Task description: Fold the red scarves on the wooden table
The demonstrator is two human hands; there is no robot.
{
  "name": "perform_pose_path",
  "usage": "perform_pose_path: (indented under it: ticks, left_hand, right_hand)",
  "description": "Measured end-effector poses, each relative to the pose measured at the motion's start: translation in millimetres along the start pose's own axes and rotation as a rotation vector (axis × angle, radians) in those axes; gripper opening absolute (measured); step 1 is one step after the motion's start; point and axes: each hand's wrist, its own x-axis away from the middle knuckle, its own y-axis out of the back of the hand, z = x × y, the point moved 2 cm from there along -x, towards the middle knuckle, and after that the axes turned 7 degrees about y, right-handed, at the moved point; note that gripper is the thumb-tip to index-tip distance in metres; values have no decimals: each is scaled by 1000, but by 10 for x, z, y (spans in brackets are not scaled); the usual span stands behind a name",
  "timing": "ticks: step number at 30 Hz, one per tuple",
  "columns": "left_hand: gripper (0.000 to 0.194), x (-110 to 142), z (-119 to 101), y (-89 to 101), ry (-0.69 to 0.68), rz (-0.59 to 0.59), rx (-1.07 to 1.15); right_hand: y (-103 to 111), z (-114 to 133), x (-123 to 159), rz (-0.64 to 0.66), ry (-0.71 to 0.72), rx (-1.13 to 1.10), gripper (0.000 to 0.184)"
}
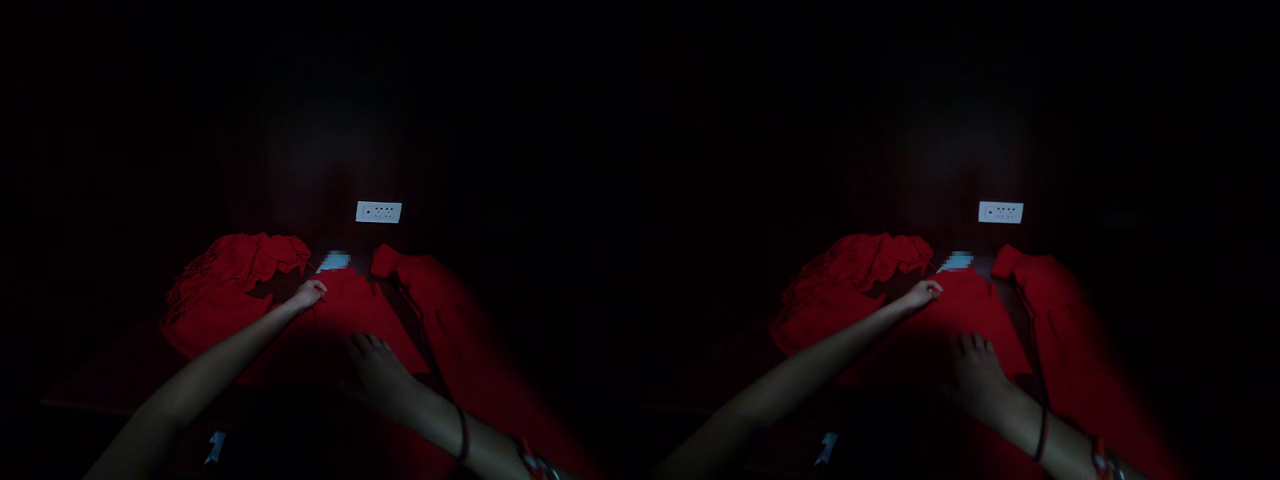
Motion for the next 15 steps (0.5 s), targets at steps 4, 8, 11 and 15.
perform_pose_path:
  ticks: [4, 8, 11, 15]
  left_hand:
    - [17, -17, 107, -4, -28, -16, 110]
    - [18, -6, 171, 10, -71, -43, 115]
    - [18, 15, 173, 0, -76, -58, 120]
    - [20, 63, 79, 21, -72, -88, 118]
  right_hand:
    - [20, 111, 16, 41, -34, 16, 64]
    - [-9, 261, -43, 27, -91, 45, 76]
    - [-73, 378, -97, -19, -165, 124, 65]
    - [31, 363, -160, -45, -200, 151, 33]
